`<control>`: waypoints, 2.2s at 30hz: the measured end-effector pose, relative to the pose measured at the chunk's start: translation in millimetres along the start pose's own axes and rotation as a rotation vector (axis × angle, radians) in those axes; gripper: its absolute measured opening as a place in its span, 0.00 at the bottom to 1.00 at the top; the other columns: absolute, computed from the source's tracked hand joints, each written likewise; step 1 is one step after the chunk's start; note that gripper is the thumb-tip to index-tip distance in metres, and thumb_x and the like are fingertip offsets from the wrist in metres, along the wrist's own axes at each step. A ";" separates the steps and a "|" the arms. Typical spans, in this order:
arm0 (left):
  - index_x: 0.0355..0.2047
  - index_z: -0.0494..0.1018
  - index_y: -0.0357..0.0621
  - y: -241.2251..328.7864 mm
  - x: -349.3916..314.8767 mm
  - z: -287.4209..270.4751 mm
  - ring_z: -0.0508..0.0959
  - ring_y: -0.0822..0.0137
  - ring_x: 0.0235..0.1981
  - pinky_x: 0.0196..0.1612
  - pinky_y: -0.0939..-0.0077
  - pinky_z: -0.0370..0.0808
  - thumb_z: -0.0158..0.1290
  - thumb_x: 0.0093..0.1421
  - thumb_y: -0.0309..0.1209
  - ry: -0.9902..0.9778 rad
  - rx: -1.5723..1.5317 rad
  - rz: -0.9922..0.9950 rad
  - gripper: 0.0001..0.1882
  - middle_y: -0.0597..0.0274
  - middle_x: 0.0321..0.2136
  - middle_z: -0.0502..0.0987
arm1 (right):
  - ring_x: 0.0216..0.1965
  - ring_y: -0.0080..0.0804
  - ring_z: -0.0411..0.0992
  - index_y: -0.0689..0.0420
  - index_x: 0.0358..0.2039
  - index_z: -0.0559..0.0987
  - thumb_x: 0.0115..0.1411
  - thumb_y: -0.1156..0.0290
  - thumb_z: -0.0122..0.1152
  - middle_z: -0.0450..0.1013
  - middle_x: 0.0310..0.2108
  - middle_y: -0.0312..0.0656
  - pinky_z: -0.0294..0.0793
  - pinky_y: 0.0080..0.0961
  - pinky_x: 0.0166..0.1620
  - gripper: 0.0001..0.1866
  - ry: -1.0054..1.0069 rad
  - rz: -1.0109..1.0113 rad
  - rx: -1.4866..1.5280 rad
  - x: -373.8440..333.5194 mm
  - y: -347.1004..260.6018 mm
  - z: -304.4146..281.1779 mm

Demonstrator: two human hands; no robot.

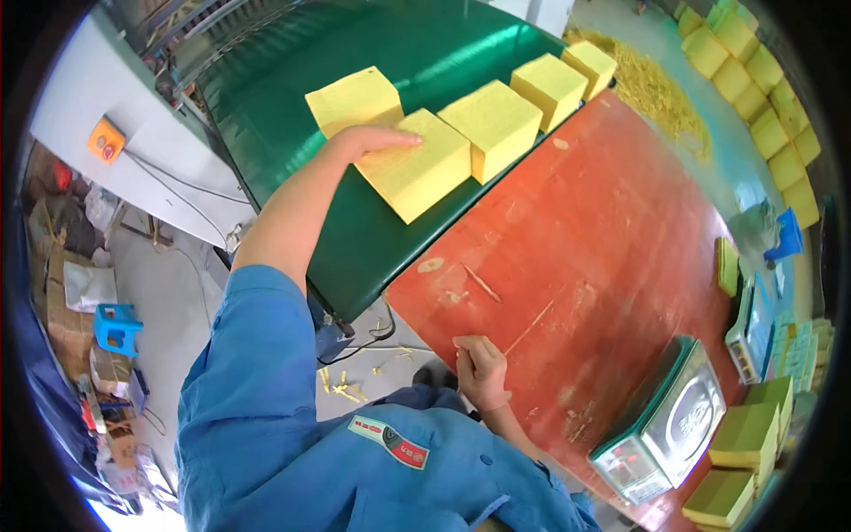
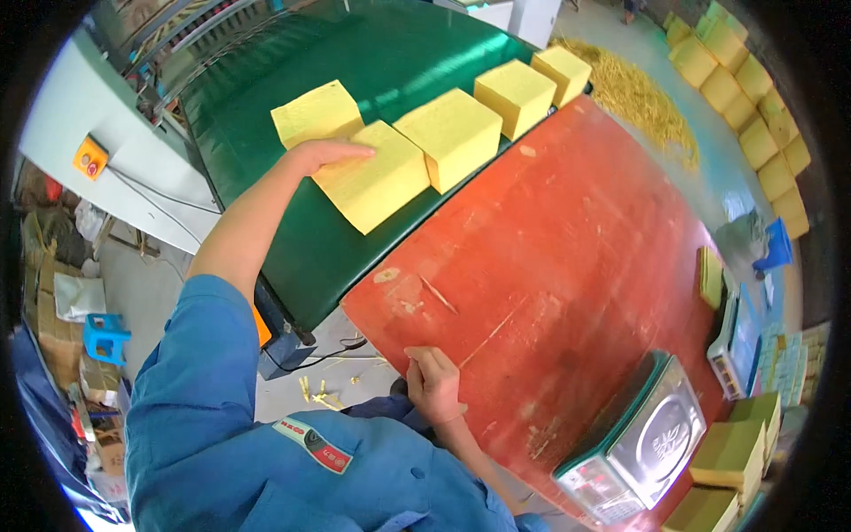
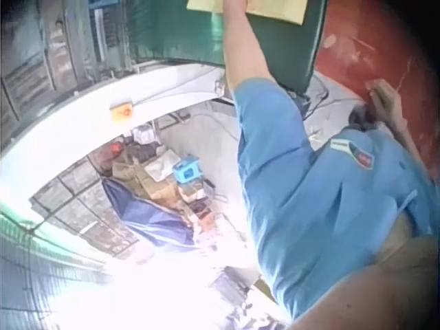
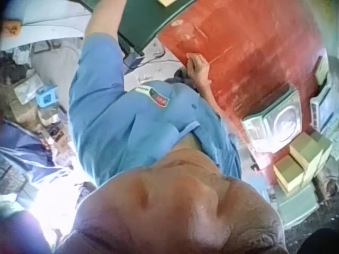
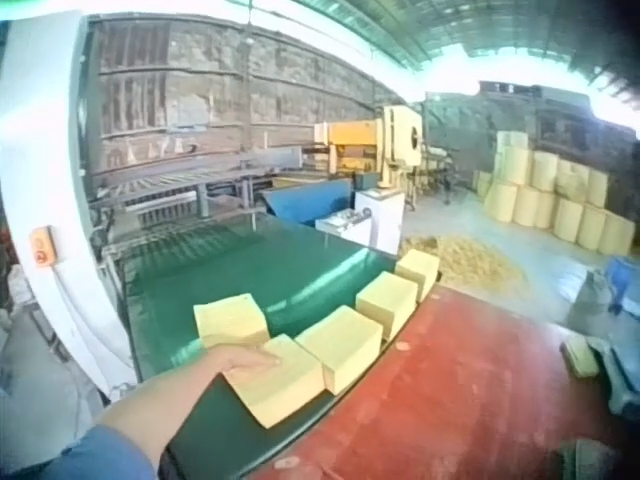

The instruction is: The person is weighing stacks of yellow paper blocks and moving them between a conveyor belt and a work surface.

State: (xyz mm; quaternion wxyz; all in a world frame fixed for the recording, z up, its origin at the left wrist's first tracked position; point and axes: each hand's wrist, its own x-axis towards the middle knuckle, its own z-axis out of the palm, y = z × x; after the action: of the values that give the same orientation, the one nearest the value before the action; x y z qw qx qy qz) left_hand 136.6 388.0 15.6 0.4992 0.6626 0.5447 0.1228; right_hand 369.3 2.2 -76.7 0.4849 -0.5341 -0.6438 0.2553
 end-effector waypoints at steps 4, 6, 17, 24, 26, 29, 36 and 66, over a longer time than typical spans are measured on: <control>0.54 0.72 0.45 0.3 -8.0 14.7 0.79 0.72 0.46 0.49 0.73 0.75 0.60 0.57 0.51 -0.258 -0.189 -0.205 0.31 0.63 0.47 0.78 | 0.30 0.45 0.75 0.63 0.34 0.78 0.53 0.85 0.55 0.75 0.30 0.50 0.75 0.31 0.33 0.08 0.022 0.011 0.007 2.3 1.0 -3.0; 0.53 0.73 0.45 -3.3 -19.8 30.0 0.79 0.71 0.44 0.47 0.73 0.76 0.60 0.57 0.50 -0.294 -0.156 -0.259 0.30 0.64 0.46 0.79 | 0.29 0.43 0.75 0.63 0.34 0.78 0.54 0.85 0.55 0.74 0.29 0.50 0.74 0.29 0.32 0.08 0.047 0.014 -0.002 1.6 4.5 -2.6; 0.53 0.71 0.38 28.1 -182.5 200.2 0.78 0.64 0.42 0.48 0.68 0.74 0.63 0.54 0.46 -0.414 0.333 0.338 0.32 0.56 0.42 0.79 | 0.53 0.34 0.70 0.63 0.58 0.66 0.63 0.71 0.53 0.71 0.53 0.44 0.67 0.29 0.56 0.23 -0.006 0.977 1.253 -127.8 -28.6 -21.3; 0.65 0.55 0.40 83.7 -276.2 268.9 0.62 0.44 0.63 0.62 0.57 0.63 0.58 0.58 0.40 0.011 0.802 0.592 0.39 0.39 0.63 0.60 | 0.51 0.31 0.69 0.58 0.60 0.64 0.64 0.65 0.53 0.71 0.51 0.40 0.63 0.34 0.61 0.25 0.191 0.835 1.761 -154.4 -28.1 -49.4; 0.65 0.56 0.38 65.8 -279.9 282.6 0.63 0.46 0.63 0.62 0.59 0.64 0.54 0.62 0.39 -0.028 0.627 0.508 0.35 0.42 0.63 0.61 | 0.48 0.29 0.70 0.58 0.58 0.67 0.66 0.63 0.51 0.72 0.47 0.37 0.65 0.33 0.57 0.23 0.154 0.806 1.656 -153.0 -32.2 -61.2; 0.65 0.56 0.39 43.1 -272.1 294.8 0.65 0.52 0.63 0.61 0.62 0.66 0.49 0.66 0.40 -0.185 -0.086 0.211 0.31 0.46 0.63 0.62 | 0.46 0.31 0.70 0.59 0.57 0.70 0.67 0.64 0.50 0.72 0.45 0.38 0.67 0.34 0.53 0.20 0.160 0.659 1.366 -148.3 -47.2 -107.3; 0.66 0.55 0.43 162.0 -269.9 470.1 0.65 0.59 0.63 0.61 0.64 0.68 0.42 0.70 0.44 -0.497 -0.744 0.297 0.29 0.53 0.63 0.62 | 0.51 0.51 0.67 0.60 0.52 0.74 0.55 0.69 0.61 0.69 0.50 0.52 0.66 0.42 0.54 0.23 0.517 -0.013 -0.339 -155.1 -96.7 -306.5; 0.56 0.68 0.34 279.1 -283.5 557.1 0.63 0.47 0.63 0.65 0.42 0.54 0.60 0.53 0.39 0.119 0.367 1.303 0.33 0.45 0.57 0.68 | 0.60 0.49 0.63 0.59 0.52 0.73 0.57 0.63 0.57 0.66 0.58 0.52 0.59 0.44 0.62 0.23 0.005 -0.045 -0.939 -58.5 -34.4 -488.2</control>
State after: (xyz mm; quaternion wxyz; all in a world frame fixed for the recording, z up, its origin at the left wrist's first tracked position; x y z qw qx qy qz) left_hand 590.8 -119.8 82.9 0.1720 0.9215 0.0727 0.3405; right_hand 789.7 -155.2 126.9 0.1976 -0.6822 -0.6999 -0.0754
